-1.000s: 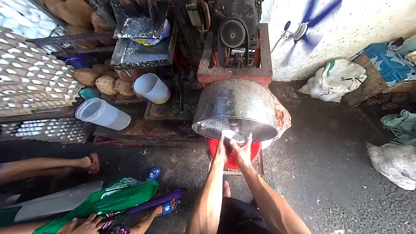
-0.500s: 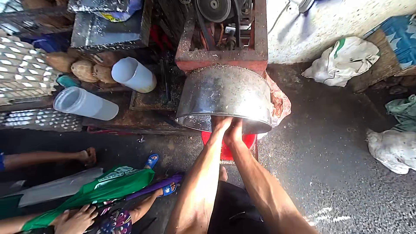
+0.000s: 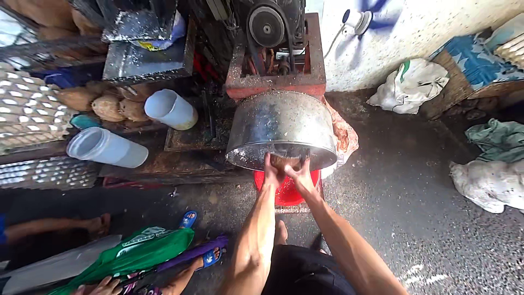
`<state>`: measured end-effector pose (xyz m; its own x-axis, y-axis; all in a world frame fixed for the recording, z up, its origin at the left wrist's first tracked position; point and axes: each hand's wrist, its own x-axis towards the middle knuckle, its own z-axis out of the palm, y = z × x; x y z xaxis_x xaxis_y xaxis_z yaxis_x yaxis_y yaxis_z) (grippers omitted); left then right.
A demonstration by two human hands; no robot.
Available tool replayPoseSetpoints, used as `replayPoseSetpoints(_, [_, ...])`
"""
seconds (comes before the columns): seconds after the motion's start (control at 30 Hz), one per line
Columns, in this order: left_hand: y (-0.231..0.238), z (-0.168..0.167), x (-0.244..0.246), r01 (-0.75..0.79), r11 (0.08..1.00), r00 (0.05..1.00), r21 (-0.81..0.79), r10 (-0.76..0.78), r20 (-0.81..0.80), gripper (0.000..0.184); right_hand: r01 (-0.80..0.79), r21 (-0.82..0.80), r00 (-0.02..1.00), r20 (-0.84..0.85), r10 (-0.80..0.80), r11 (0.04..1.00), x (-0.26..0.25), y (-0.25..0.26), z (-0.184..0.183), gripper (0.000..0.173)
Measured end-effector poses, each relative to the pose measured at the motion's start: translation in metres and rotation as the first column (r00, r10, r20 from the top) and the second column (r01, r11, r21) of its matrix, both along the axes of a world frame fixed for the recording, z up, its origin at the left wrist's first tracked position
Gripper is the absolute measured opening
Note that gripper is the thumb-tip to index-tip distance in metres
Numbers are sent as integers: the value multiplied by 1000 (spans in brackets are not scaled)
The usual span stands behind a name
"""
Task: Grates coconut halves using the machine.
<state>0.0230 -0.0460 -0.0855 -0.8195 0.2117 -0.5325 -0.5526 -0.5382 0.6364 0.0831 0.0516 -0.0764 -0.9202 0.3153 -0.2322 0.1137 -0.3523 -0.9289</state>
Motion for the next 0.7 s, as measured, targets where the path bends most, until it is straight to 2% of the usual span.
replayPoseSetpoints(0.03, [-9,-3,14,20,992,994,123,-33,100,84,4,69,1000,-10,-4,998,15,-4,-1,137])
replayPoseSetpoints(0.1, [-20,6,33,51,983,985,176,-79,155,92,85,111,996,-37,-82,990,28,-18,0,144])
replayPoseSetpoints(0.17, [-20,14,38,50,998,999,37,-49,-6,76,129,69,990,-57,-125,989,20,-26,5,138])
replayPoseSetpoints(0.23, [-10,30,18,-28,978,978,-205,-16,-209,53,141,-76,986,-78,-147,987,-6,-27,18,120])
replayPoseSetpoints(0.27, [-1,43,3,-75,933,959,-351,-29,-283,54,141,-174,985,-76,-156,975,-20,-26,26,104])
replayPoseSetpoints(0.3, [10,57,-11,-102,859,936,-502,-88,-341,56,149,-281,983,-62,-173,948,-33,-22,34,79])
replayPoseSetpoints(0.33, [20,71,-22,-99,747,912,-657,-196,-360,58,160,-381,983,-26,-183,911,-44,-17,42,53])
replayPoseSetpoints(0.37, [30,81,-32,-81,580,894,-810,-318,-317,60,157,-469,986,27,-164,869,-52,-12,47,41])
replayPoseSetpoints(0.43, [45,97,-44,36,202,870,-979,-487,-68,70,166,-632,986,102,-131,757,-60,-9,54,50])
replayPoseSetpoints(0.47, [51,101,-46,106,97,865,-990,-500,44,77,176,-672,984,112,-136,719,-60,-11,55,56])
replayPoseSetpoints(0.53, [55,98,-48,170,42,862,-984,-491,128,82,195,-689,980,117,-158,698,-59,-13,53,61])
replayPoseSetpoints(0.6, [53,93,-46,157,48,864,-986,-490,114,73,208,-682,978,127,-166,702,-59,-15,49,59])
replayPoseSetpoints(0.7, [50,91,-41,147,65,876,-987,-472,99,71,207,-655,978,127,-164,726,-60,-17,44,61])
